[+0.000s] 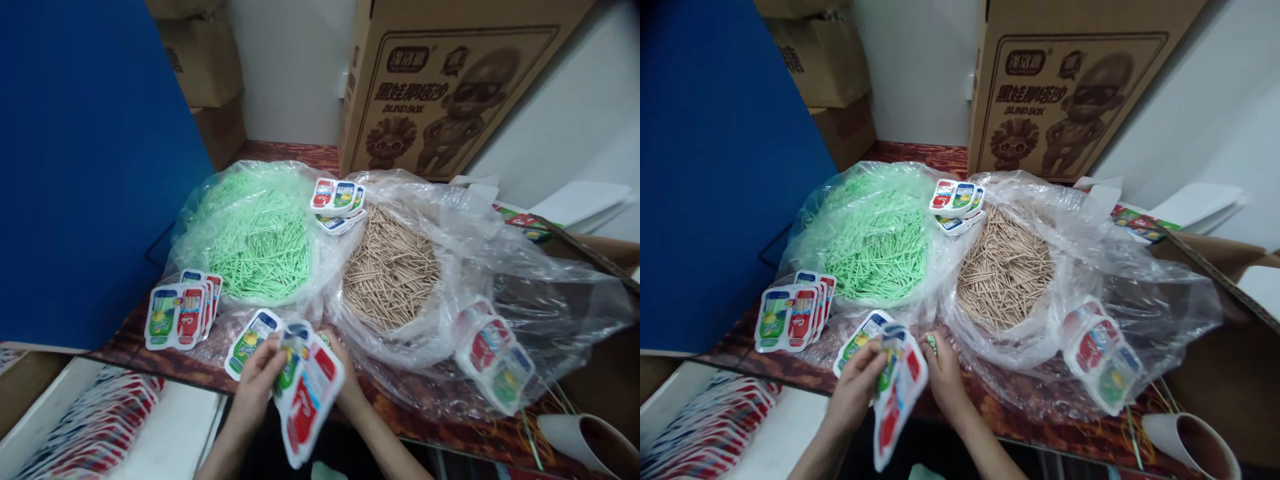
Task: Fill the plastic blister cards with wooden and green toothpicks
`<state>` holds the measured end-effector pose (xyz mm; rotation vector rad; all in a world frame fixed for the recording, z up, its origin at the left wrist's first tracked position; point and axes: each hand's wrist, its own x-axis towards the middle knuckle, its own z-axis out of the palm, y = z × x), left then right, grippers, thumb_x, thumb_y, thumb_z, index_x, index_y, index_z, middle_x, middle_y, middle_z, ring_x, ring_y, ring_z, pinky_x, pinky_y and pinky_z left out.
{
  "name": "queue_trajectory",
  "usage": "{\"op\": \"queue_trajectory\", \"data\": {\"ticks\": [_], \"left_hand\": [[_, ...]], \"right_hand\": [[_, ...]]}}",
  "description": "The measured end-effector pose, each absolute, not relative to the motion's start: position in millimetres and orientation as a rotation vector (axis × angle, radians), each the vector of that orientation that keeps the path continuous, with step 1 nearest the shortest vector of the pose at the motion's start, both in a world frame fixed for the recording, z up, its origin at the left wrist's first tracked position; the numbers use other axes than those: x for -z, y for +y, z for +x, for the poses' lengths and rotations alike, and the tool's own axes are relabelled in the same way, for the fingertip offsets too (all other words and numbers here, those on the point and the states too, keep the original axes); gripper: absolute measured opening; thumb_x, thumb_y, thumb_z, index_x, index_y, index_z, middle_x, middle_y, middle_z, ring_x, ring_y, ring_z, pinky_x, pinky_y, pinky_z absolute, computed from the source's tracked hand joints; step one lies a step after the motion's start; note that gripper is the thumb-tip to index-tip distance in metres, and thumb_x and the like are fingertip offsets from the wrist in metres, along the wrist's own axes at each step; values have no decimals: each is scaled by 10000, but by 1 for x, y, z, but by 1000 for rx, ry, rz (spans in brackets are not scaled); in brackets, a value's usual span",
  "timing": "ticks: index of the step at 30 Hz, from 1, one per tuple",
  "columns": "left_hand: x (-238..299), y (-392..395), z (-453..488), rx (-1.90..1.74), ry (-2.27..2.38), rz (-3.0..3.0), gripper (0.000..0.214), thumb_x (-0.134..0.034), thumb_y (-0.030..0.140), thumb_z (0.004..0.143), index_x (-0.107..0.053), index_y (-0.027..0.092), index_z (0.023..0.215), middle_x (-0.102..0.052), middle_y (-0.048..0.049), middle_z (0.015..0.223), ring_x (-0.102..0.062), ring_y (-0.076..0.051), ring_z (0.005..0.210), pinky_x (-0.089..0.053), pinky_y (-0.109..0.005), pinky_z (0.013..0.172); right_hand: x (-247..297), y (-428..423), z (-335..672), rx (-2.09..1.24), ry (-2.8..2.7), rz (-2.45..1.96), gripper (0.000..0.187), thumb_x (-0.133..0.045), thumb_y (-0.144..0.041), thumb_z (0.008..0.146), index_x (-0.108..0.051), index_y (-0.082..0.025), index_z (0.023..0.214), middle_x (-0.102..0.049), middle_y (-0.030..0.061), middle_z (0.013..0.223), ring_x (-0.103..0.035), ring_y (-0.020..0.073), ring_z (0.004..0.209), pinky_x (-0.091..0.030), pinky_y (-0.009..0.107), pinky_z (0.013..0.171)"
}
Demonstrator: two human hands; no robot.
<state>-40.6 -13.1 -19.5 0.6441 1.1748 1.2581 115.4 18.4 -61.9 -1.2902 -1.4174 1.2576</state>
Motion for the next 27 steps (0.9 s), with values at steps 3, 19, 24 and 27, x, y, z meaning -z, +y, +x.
{"op": "queue_trajectory", "data": {"ticks": [3, 19, 24, 27], "left_hand": [[23, -5, -60, -1378, 1175, 306, 284, -829, 316, 593, -664, 185, 782, -722, -3, 712, -686, -183, 655, -537, -277, 656], [42, -8, -72, -1404, 1135, 167, 319, -878, 296, 519, -639, 161, 681, -730, -21, 663, -704, -200, 613, -570, -286, 623], [40, -7, -74, -1381, 1142, 140, 348, -897, 298, 475, -668, 160, 698, -738, -35, 669, -726, -247, 707, -576, -305, 656], [40, -6, -74, -1378, 1144, 133, 343, -897, 288, 475, -661, 165, 691, -741, -28, 677, -727, -244, 708, -579, -307, 662]], "right_hand": [[48, 22, 118, -1604, -1109, -1192, 178, -515, -357, 860, -564, -190, 895, -597, -18, 662, -549, 124, 547, -445, 251, 565], [-3, 171, 49, -1329, -1535, -1151, 214, -583, -277, 762, -458, -208, 602, -607, -29, 614, -612, 162, 698, -465, 265, 669], [-11, 178, 58, -1234, -1551, -1116, 137, -556, -233, 779, -521, -203, 650, -636, -18, 673, -615, 177, 774, -445, 293, 783], [-19, 149, 71, -1287, -1541, -1009, 94, -519, -236, 831, -571, -194, 765, -668, 1, 727, -632, 167, 773, -451, 295, 807]]}}
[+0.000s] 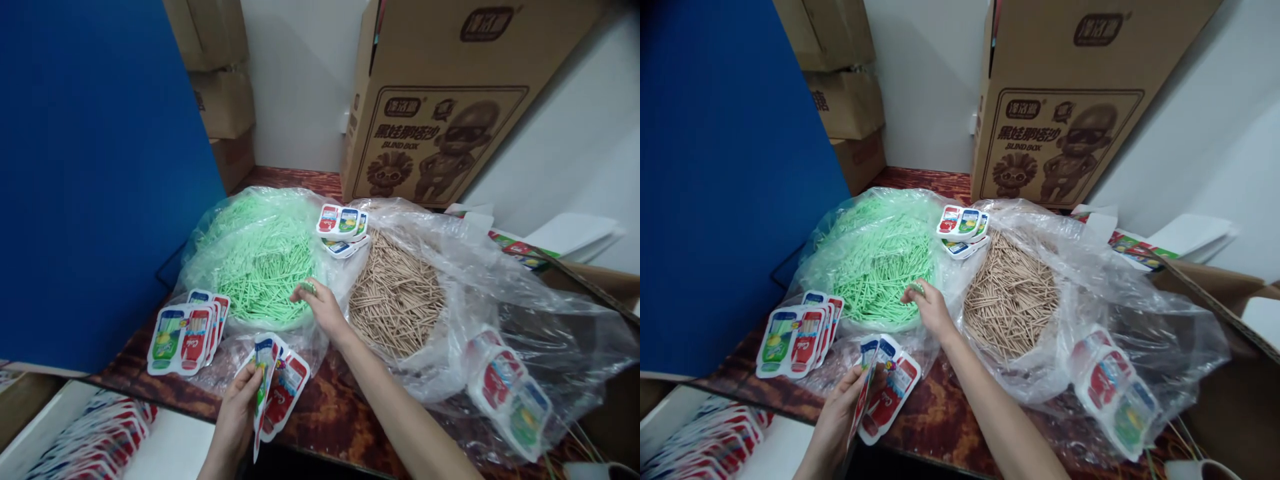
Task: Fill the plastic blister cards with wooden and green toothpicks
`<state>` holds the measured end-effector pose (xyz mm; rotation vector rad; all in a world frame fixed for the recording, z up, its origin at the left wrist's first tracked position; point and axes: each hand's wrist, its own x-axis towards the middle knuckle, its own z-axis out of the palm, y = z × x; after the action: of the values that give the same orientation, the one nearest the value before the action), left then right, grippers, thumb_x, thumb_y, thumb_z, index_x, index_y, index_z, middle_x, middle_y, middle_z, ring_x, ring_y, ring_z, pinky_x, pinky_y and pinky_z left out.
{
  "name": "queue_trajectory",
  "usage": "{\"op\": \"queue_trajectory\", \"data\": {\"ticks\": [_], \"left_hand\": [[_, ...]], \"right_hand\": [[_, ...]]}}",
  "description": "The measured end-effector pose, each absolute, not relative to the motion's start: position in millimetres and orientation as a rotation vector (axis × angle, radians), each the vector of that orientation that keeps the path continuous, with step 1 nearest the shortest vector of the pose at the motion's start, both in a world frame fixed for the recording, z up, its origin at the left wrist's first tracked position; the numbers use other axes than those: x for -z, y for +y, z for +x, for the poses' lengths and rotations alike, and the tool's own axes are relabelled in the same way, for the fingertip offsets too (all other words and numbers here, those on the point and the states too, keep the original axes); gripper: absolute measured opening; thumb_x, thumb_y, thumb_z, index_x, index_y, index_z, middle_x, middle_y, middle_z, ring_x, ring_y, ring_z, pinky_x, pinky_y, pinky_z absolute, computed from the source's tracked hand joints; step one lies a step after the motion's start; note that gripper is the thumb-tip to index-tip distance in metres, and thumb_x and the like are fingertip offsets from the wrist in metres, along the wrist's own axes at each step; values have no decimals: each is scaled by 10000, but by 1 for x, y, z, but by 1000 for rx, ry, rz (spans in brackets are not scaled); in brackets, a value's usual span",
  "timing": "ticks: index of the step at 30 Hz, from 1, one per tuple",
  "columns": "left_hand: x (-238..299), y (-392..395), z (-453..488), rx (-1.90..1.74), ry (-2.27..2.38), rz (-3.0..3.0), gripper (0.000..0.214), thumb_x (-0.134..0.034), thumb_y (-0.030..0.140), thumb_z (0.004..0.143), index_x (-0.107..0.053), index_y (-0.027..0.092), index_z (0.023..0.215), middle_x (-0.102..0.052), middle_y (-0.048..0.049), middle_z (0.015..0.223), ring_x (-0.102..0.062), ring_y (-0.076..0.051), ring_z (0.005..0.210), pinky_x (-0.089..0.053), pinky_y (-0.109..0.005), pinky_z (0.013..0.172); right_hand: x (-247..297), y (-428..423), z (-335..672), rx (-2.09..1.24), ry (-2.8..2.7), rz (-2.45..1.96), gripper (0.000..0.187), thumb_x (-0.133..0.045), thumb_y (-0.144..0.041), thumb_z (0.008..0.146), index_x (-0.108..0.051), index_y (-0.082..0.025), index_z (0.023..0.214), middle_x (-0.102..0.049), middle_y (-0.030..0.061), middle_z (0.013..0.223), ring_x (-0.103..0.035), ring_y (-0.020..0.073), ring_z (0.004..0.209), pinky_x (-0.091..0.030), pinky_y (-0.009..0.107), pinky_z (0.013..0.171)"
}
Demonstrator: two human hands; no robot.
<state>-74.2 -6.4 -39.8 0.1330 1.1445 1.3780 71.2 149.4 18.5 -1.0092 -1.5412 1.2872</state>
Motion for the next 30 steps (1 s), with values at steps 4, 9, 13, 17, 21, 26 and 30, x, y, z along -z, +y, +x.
{"op": "queue_trajectory", "data": {"ticks": [4, 9, 13, 17, 21, 26, 30], "left_hand": [[37, -6, -73, -1377, 1171, 125, 352, -894, 278, 475, -655, 166, 709, -737, -21, 664, -726, -236, 707, -578, -315, 696], [33, -7, -71, -1406, 1185, 152, 308, -869, 254, 506, -654, 161, 707, -743, -26, 683, -728, -242, 733, -574, -327, 721], [33, -7, -70, -1404, 1180, 177, 296, -860, 239, 515, -654, 163, 713, -749, -32, 707, -728, -244, 755, -574, -322, 717], [36, -8, -70, -1422, 1174, 190, 287, -857, 222, 513, -644, 164, 697, -748, -29, 704, -727, -236, 739, -573, -324, 727], [37, -8, -71, -1410, 1186, 199, 275, -855, 229, 525, -648, 164, 694, -746, -24, 701, -725, -226, 745, -569, -320, 750], [34, -6, -70, -1409, 1195, 200, 296, -868, 236, 500, -648, 165, 685, -745, -25, 705, -724, -232, 755, -570, -318, 743], [31, -6, -69, -1395, 1204, 198, 305, -863, 263, 515, -656, 157, 713, -754, -51, 754, -725, -251, 773, -572, -326, 720]], "right_hand": [[-12, 93, 93, -1327, -1512, -965, 135, -508, -267, 891, -609, -196, 838, -685, 20, 795, -633, 175, 825, -446, 299, 834], [25, 34, 117, -1346, -1456, -1125, 168, -496, -291, 917, -644, -214, 894, -689, 39, 919, -619, 202, 914, -435, 324, 886], [47, 17, 126, -1309, -1458, -1203, 209, -489, -325, 921, -667, -218, 904, -686, 46, 913, -615, 214, 902, -433, 341, 885], [50, 15, 128, -1304, -1460, -1195, 241, -483, -351, 924, -683, -217, 923, -690, 48, 907, -618, 219, 907, -435, 342, 886], [50, 16, 129, -1310, -1472, -1187, 254, -479, -349, 928, -696, -218, 941, -696, 52, 925, -622, 223, 913, -430, 345, 896], [55, 15, 129, -1306, -1477, -1187, 251, -492, -349, 922, -707, -220, 946, -702, 48, 924, -627, 225, 922, -442, 329, 872], [55, 15, 128, -1308, -1455, -1198, 238, -496, -326, 922, -709, -222, 944, -706, 45, 927, -631, 220, 915, -447, 314, 855]]}}
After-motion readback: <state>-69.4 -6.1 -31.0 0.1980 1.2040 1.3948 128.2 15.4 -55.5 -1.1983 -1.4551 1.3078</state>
